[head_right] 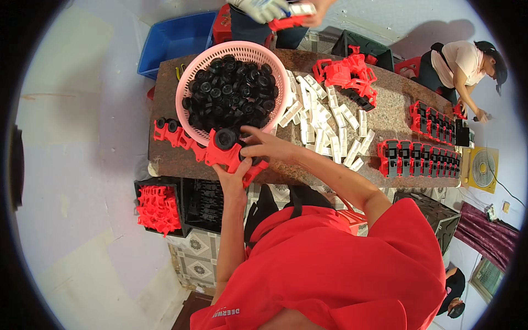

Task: The person assembles plastic toy fire trucks by attaching wheels to the toy chassis with plastic pins by hand.

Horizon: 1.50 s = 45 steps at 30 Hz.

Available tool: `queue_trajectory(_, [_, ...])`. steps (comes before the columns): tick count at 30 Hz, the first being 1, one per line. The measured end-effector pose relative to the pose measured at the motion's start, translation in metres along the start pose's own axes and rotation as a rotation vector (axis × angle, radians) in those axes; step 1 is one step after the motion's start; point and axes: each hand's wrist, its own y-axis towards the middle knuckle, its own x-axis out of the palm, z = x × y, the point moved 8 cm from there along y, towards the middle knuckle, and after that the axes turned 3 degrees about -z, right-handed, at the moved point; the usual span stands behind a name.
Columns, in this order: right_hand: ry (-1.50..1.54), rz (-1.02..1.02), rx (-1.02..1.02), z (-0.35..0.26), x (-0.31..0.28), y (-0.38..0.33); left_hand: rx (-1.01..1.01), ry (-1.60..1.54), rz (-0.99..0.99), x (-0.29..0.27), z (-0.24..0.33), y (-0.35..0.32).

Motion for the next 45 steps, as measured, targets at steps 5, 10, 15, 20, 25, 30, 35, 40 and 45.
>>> queue_trajectory(5, [0.081,-0.12,-0.035,-0.006,0.017,-0.001,0.167,0.103,0.047,-0.015,0.0,-0.005])
queue_trajectory(10, [-0.229,-0.101,-0.263,-0.047,0.03,-0.03,0.248,-0.381,-0.446,-0.036,0.044,-0.024])
queue_trajectory(15, [-0.975,-0.609,-0.997,-0.076,0.11,-0.055,-0.363,-0.362,-0.493,-0.082,-0.043,-0.024])
queue_trajectory(20, [-1.377,0.0,-0.566,-0.052,-0.063,0.11,-0.44,-0.332,-0.563,-0.05,-0.027,-0.025])
queue_trajectory(25, [-2.008,0.307,-0.358,-0.014,-0.176,0.172,-0.171,-0.461,-0.48,-0.041,-0.026,0.006])
queue_trajectory(30, [-1.731,0.364,-0.378,-0.04,-0.134,0.136,-0.069,-0.359,-0.204,-0.044,-0.023,0.026])
queue_trajectory(35, [-0.513,0.173,-0.308,-0.056,-0.051,0.051,-0.005,-0.171,0.044,-0.056,-0.025,0.035])
queue_trajectory(40, [-0.639,0.095,-0.214,-0.045,0.0,0.016,0.037,-0.107,0.0,-0.039,-0.02,0.032])
queue_trajectory(45, [-1.095,0.104,-0.158,-0.038,-0.005,0.016,0.104,0.088,0.045,-0.031,-0.016,0.029])
